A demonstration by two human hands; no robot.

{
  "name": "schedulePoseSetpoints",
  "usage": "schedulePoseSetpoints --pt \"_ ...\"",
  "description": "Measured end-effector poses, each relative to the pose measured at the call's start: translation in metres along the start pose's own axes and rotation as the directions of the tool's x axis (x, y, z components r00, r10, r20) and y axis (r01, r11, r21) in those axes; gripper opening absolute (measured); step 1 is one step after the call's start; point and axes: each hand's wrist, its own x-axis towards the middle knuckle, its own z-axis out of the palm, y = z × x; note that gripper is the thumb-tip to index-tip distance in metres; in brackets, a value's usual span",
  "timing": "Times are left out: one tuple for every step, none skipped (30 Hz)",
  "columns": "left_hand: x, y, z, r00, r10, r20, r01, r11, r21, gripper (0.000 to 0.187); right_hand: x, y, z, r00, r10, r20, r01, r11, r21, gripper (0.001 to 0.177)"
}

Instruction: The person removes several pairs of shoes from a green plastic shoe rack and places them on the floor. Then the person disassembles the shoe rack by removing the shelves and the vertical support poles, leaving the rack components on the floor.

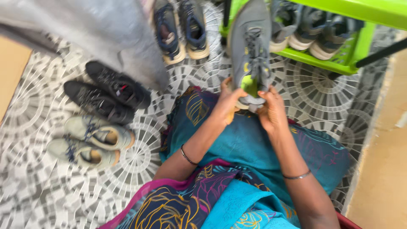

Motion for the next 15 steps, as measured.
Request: schedulePoseSetpoints --pt "-0.016 0.001 -0.002 0.999 0.038 -0.014 -0.037 0.997 0.064 0.096 -0.012 -0.006 0.005 1.000 -0.012 0.021 0.012 0.999 0.033 0.042" --pt "-0.034 0.001 -0.005 0.996 0.081 -0.040 -0.076 0.989 0.123 0.095 -0.022 -0.007 0.015 0.999 -0.015 0.052 0.012 0.998 0.062 0.040" --pt "-0.052 0.004 -0.010 0.990 0.123 -0.065 -0.109 0.977 0.186 0.095 -0.035 -0.007 0.023 0.993 -0.029 0.111 0.020 0.997 0.079 0.042" --pt "-0.068 0.007 -0.016 0.982 0.182 -0.053 -0.167 0.964 0.209 0.094 -0.049 -0.009 0.030 0.985 -0.042 0.169 0.026 0.995 0.097 0.043" --pt "-0.083 0.012 -0.024 0.970 0.239 -0.040 -0.223 0.946 0.234 0.094 -0.062 -0.008 0.040 0.979 -0.035 0.199 0.019 0.996 0.085 0.046" --pt "-0.099 0.016 -0.032 0.958 0.285 -0.024 -0.270 0.928 0.257 0.094 -0.077 -0.007 0.049 0.975 -0.027 0.221 0.012 0.998 0.070 0.048" --pt "-0.116 0.020 -0.043 0.940 0.340 -0.020 -0.321 0.903 0.285 0.092 -0.089 -0.003 0.061 0.970 -0.018 0.243 0.005 0.999 0.054 0.051" --pt "-0.132 0.025 -0.055 0.919 0.395 -0.007 -0.372 0.872 0.317 0.090 -0.101 0.002 0.074 0.963 -0.009 0.270 -0.004 0.999 0.048 0.052" --pt "-0.147 0.031 -0.068 0.895 0.446 0.006 -0.420 0.837 0.350 0.089 -0.111 0.008 0.087 0.955 0.001 0.297 -0.014 0.999 0.042 0.054" --pt "-0.161 0.035 -0.082 0.894 0.448 -0.004 -0.421 0.845 0.331 0.088 -0.121 0.018 0.099 0.948 0.009 0.317 -0.022 0.999 0.037 0.055" --pt "-0.177 0.038 -0.100 0.893 0.450 -0.015 -0.423 0.851 0.311 0.088 -0.131 0.030 0.110 0.940 0.019 0.340 -0.033 0.999 0.035 0.059" --pt "-0.192 0.042 -0.117 0.891 0.454 -0.017 -0.430 0.855 0.291 0.087 -0.141 0.043 0.120 0.932 0.021 0.362 -0.036 0.999 0.034 0.064" --pt "-0.208 0.043 -0.137 0.873 0.488 -0.005 -0.460 0.826 0.325 0.084 -0.148 0.056 0.128 0.923 0.023 0.384 -0.039 0.999 0.034 0.068" --pt "-0.223 0.042 -0.157 0.855 0.519 0.014 -0.489 0.795 0.359 0.081 -0.154 0.070 0.134 0.911 0.047 0.410 -0.066 0.997 0.031 0.067" --pt "-0.234 0.039 -0.175 0.836 0.547 0.034 -0.515 0.763 0.391 0.078 -0.159 0.085 0.140 0.897 0.072 0.436 -0.092 0.995 0.026 0.066"
